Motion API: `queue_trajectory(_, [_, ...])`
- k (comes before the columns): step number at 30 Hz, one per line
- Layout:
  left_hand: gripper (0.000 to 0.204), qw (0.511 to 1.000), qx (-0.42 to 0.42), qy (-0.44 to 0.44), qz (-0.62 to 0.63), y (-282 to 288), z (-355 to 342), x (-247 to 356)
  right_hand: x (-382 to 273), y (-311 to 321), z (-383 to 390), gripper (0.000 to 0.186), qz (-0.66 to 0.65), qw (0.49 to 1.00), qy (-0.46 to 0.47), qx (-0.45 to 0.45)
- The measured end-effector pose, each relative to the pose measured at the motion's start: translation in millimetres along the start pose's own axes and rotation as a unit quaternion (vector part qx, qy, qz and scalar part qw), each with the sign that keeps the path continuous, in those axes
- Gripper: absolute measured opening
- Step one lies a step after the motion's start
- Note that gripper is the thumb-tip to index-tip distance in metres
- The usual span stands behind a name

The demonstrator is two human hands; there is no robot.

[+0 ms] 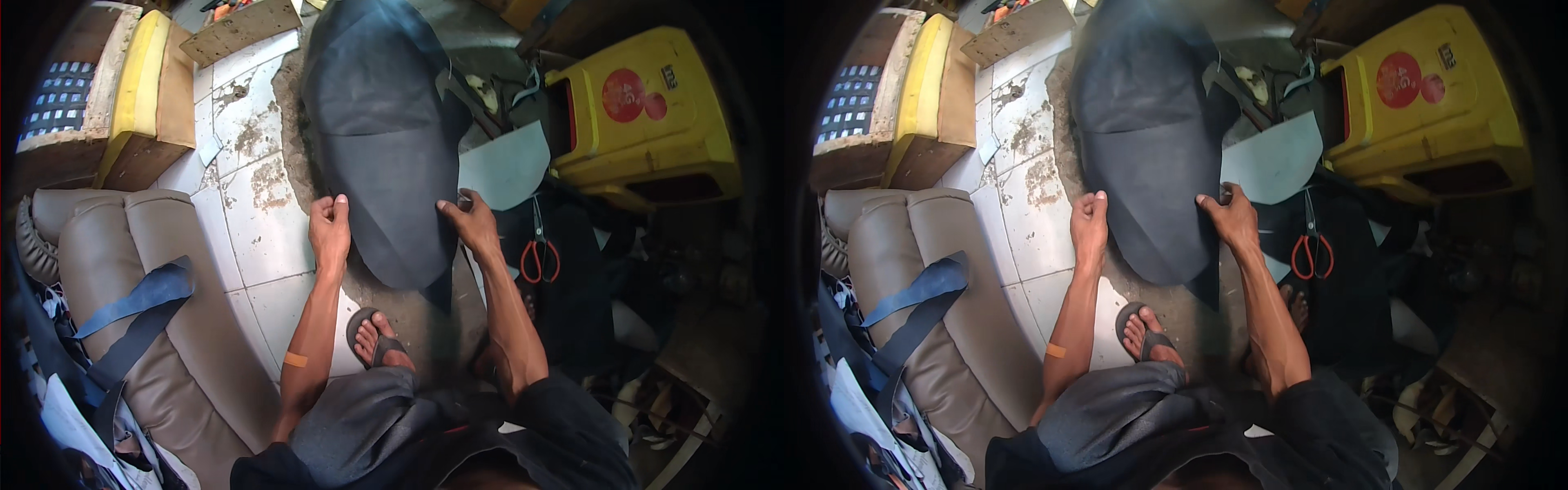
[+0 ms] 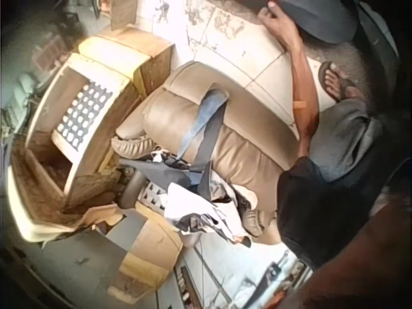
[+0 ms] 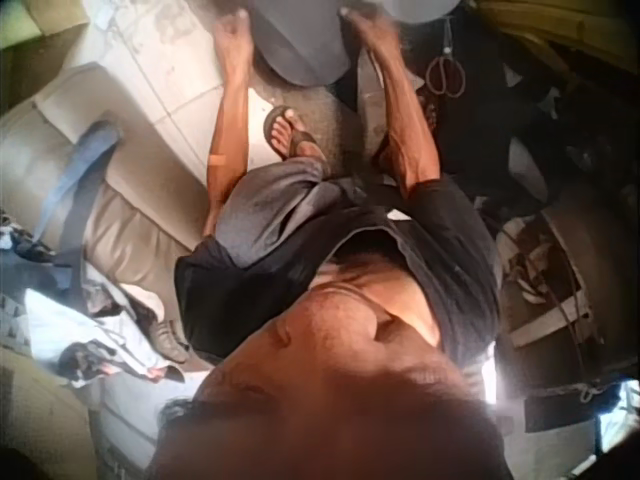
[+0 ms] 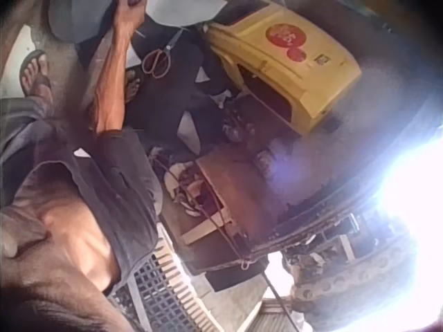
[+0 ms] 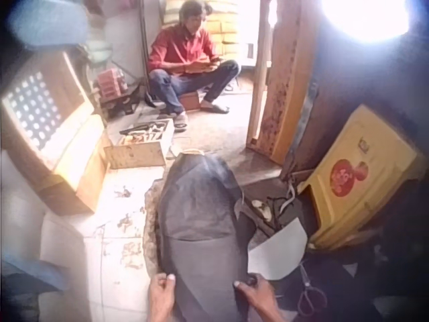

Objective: The person cuts a piece of black fabric using scissors, following a white paper template placed on the floor. They then fit the cut fabric onto a yellow foam seat cushion, trim the edges, and adjust the fit.

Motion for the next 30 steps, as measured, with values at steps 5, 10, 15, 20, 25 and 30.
queue_trajectory(5, [0.026,0.997,-0.007,-0.04,0.065,4,-10,7,-15,7,-2,0.059,-0.028,0.998,0.046,0.04])
queue_trajectory(10, [0.02,0.993,-0.037,0.0,0.108,3,-9,0,-11,-1,-12,0.054,-0.071,0.997,0.014,-0.024])
queue_trajectory(15, [0.027,0.99,-0.086,0.04,0.105,-3,-2,-7,6,2,-17,0.055,-0.131,0.991,0.027,-0.027])
queue_trajectory(20, [0.031,0.981,-0.078,0.058,0.169,-6,-5,17,5,-14,-22,0.067,-0.275,0.959,-0.014,-0.06])
queue_trajectory(25, [0.032,0.992,-0.078,0.011,0.098,-8,-10,6,3,-20,-9,0.076,-0.248,0.964,-0.017,-0.095])
queue_trajectory(30, [0.03,0.971,-0.14,0.08,0.176,-12,44,-35,16,4,35,0.097,-0.177,0.973,-0.079,-0.127])
Point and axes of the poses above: each hand's wrist, its own z-axis away from the middle knuckle, its own y-axis out of the back of the hand, x = y × z, the point moved 10 cm from there along -z, towards the middle knuckle, and after that the axes turned 14 degrees about -z, right-handed, at the moved point
